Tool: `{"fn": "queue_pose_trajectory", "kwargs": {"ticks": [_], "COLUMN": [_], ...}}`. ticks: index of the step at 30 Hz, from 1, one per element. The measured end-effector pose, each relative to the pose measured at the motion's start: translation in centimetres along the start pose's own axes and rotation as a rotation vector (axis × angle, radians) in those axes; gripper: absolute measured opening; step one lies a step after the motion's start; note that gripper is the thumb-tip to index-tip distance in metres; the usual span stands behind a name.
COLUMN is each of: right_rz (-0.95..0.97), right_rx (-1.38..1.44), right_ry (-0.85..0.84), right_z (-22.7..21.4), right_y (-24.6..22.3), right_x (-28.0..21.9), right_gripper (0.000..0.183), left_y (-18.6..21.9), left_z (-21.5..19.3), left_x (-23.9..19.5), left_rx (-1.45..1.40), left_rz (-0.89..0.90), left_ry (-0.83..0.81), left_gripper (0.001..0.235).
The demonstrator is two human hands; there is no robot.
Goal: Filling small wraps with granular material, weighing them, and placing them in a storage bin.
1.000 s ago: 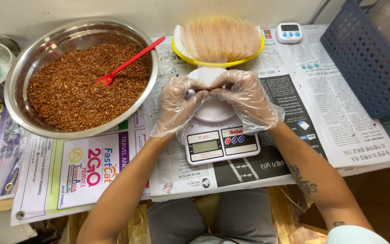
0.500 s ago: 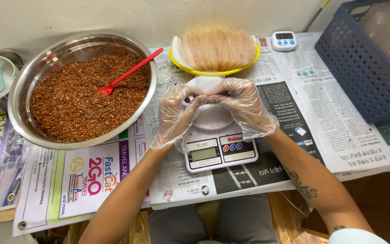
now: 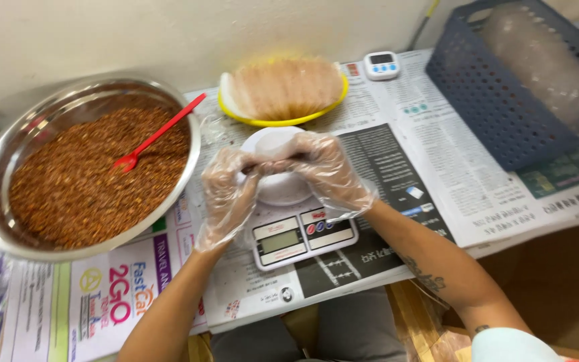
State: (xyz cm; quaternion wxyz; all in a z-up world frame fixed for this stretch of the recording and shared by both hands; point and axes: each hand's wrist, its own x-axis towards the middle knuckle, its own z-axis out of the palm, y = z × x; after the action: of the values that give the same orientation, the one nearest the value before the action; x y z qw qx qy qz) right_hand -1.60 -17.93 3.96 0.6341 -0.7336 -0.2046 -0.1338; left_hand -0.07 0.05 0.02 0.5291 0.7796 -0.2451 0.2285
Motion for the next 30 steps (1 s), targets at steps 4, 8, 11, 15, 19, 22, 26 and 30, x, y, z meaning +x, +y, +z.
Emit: {"fn": "queue_pose_trajectory", "kwargs": {"ticks": [4,8,11,15,19,22,26,30], "right_rz": [-0.036,-0.063,-0.108,0.015,-0.044,-0.09,0.08,0.229], "right_rx": [-0.055,-0.145,-0.302,-0.411,-0.725,-0.649,-0.69,-0.703], "right_ry": [-0.033,-0.006,0.041,0.141,-0.209,-0.539,-0.388,-0.263], "right_z": [-2.6,-8.0,-15.0,-23.8,-40.7,-47.6,-48.3,-49.0], "right_y": [0.5,-1.5,-5.5,-11.3,-6.9,-4.9,-4.6,-3.5], "right_x": [-0.5,-0.9,-1.4,-3.8,-6.4,-7.4,-8.5,-9.3], "right_gripper": [0.003,0.004,0.007,0.007,0.053,0.095,0.052,0.025], "left_y": [0.0,1.7,1.3,3.7,11.6,16.3,19.0,17.4], "left_z": [1.1,1.7,1.8,3.0,6.4,11.1,20.3,32.0], "left_x": [-0.6,-0.8,-0.3,2.0,6.8,11.1,14.9,16.3], "left_rx": [0.065,0.114,0.178,0.348,0.068,-0.031,-0.062,-0.161], "left_rz": [0.03,0.066,0.2,0.487,0.443,0.592,0.785,0.787], "left_ry": [-0.006,-0.087,-0.11,-0.168,-0.318,-0.435,-0.513,-0.456], "left_gripper": [0.014,0.01,0.01,0.017,0.028,0.028,0.053,0.044]}}
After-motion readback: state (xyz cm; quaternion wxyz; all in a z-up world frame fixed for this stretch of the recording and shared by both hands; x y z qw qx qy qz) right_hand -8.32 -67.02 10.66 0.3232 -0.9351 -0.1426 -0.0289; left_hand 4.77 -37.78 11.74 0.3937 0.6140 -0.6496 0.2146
